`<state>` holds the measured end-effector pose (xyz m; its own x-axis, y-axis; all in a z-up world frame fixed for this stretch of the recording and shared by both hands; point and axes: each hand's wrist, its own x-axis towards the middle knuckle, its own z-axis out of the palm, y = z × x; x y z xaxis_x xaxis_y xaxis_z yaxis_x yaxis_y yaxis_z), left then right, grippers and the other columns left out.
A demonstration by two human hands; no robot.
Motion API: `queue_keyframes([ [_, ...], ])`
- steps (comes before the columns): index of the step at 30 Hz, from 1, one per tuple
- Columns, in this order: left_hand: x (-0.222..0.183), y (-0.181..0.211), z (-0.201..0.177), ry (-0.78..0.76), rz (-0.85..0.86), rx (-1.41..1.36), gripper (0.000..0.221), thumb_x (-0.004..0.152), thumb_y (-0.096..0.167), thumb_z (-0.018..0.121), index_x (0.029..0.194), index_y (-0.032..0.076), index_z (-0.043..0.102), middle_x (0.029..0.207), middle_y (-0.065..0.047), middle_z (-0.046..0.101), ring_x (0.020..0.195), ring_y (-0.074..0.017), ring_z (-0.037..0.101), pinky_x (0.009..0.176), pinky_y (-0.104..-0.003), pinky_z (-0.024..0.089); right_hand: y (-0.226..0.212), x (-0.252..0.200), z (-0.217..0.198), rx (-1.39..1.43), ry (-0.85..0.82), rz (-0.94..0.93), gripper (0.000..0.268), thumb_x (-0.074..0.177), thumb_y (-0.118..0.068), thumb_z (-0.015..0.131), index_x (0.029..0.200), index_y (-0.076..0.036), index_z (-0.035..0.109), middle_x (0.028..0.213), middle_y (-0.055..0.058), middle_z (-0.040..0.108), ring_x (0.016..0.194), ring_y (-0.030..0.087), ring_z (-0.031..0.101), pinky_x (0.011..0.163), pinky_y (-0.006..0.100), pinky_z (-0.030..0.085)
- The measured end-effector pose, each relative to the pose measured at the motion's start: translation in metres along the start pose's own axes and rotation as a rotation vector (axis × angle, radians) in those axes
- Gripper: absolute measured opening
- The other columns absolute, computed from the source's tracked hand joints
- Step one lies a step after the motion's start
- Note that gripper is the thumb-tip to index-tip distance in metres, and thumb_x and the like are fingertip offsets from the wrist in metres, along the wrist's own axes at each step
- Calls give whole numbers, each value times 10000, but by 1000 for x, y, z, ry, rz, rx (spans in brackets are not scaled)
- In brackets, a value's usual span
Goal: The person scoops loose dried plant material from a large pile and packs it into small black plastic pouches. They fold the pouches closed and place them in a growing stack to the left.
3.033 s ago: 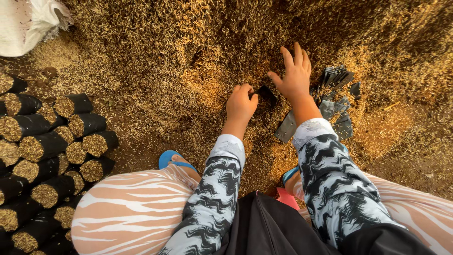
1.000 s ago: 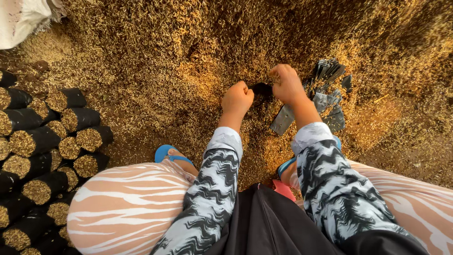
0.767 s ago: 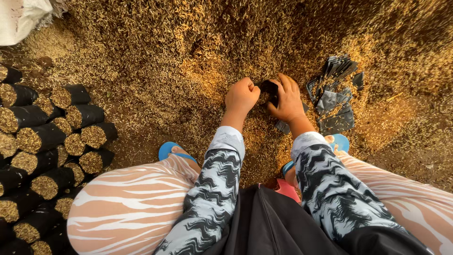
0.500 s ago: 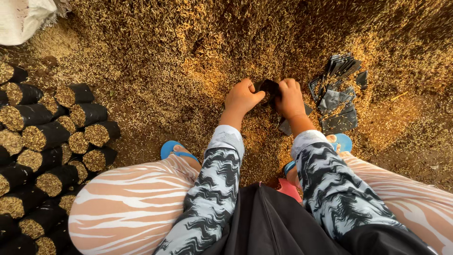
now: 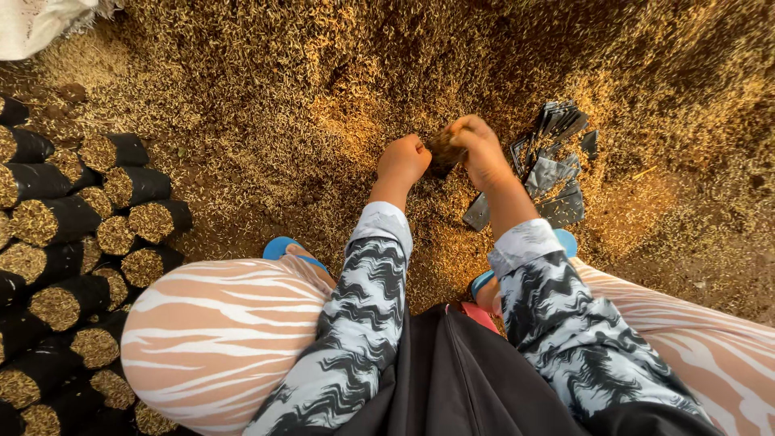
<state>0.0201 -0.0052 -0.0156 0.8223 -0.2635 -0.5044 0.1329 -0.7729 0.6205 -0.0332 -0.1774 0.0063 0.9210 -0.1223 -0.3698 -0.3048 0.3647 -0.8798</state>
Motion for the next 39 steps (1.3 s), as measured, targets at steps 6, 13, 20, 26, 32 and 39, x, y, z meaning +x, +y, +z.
queue_keyframes([
  [6,-1,-6,-2,19,26,-13,214,894,288,581,972,122,691,924,-120,720,843,-317,691,744,-459,539,-7,-26,25,-1172,78,80,292,940,-118,560,1180,-137,725,1219,60,702,1100,258,681,1021,423,536],
  [13,4,-12,6,47,81,-96,201,868,280,622,884,88,678,829,-110,706,766,-303,683,692,-452,530,11,-42,51,-1802,-226,121,816,814,-85,589,1571,-144,291,1635,79,275,1487,248,283,1181,608,76],
  [20,5,-15,9,68,152,-104,180,853,277,656,842,99,681,798,-103,711,728,-312,669,678,-448,525,20,-39,57,-1955,-236,114,754,872,-148,588,1573,-102,314,1644,97,301,1501,257,303,1211,636,65],
  [26,4,7,-7,88,110,-187,225,805,343,734,878,136,688,867,-61,740,814,-288,706,731,-429,543,3,-28,37,-1549,82,108,476,902,-174,584,1374,-201,647,1388,75,636,1221,280,632,1133,477,441],
  [32,11,18,-6,95,222,-139,402,709,298,790,1022,117,614,1025,-126,680,938,-305,689,780,-433,547,23,-32,3,-998,549,-8,407,914,-418,723,1056,-44,652,1006,146,704,913,301,696,835,419,541],
  [39,19,6,8,-99,6,155,284,842,300,647,1051,128,735,999,-122,743,942,-321,726,823,-469,578,43,-24,-2,-1043,303,233,420,805,-401,768,1011,-47,673,932,121,729,875,272,729,808,419,555],
])
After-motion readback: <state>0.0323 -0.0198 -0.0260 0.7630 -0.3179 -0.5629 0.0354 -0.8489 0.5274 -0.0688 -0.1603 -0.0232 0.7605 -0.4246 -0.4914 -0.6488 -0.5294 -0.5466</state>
